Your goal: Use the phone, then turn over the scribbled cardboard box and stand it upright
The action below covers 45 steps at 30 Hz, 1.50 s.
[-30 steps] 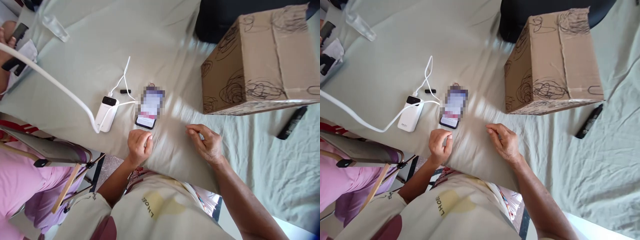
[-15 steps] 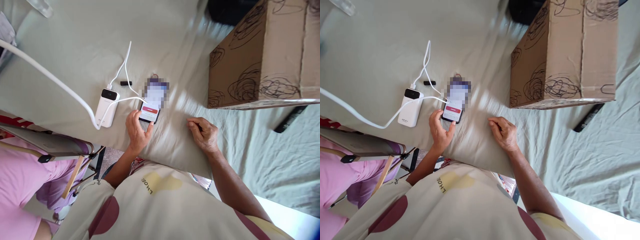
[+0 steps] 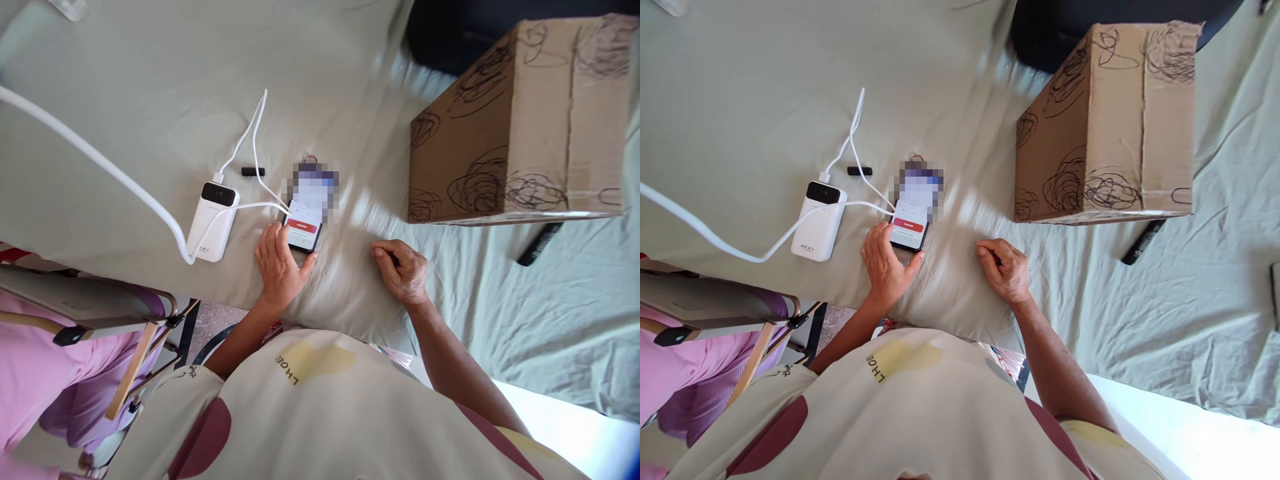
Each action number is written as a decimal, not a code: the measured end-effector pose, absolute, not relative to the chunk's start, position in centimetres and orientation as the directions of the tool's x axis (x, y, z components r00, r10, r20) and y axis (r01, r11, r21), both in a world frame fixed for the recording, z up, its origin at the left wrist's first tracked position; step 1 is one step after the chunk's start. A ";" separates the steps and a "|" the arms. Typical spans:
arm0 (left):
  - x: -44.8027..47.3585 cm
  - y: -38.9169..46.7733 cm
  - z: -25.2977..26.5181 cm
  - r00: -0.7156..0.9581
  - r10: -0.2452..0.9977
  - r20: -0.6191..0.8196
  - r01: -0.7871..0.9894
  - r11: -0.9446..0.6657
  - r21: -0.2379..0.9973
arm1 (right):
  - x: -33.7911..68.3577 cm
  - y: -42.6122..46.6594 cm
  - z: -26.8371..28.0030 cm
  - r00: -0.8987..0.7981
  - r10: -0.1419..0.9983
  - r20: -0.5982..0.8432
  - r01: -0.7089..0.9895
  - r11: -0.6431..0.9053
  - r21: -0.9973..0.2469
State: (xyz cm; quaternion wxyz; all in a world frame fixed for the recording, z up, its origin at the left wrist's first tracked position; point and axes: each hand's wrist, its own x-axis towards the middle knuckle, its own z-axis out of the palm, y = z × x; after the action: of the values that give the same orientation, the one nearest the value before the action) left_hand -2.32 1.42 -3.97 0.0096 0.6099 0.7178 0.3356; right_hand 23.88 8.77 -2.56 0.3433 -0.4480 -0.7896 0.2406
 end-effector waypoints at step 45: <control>-2.8 1.1 -4.4 -0.261 0.877 0.404 0.875 0.038 0.483 | 23.6 8.7 -2.5 -0.369 0.860 0.352 0.549 0.507 -0.665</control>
State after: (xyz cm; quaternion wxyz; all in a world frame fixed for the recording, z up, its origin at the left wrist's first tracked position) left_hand -2.76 1.11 -4.36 0.0015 0.6079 0.7203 0.3340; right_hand 23.62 8.68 -2.50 0.3462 -0.4425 -0.7961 0.2250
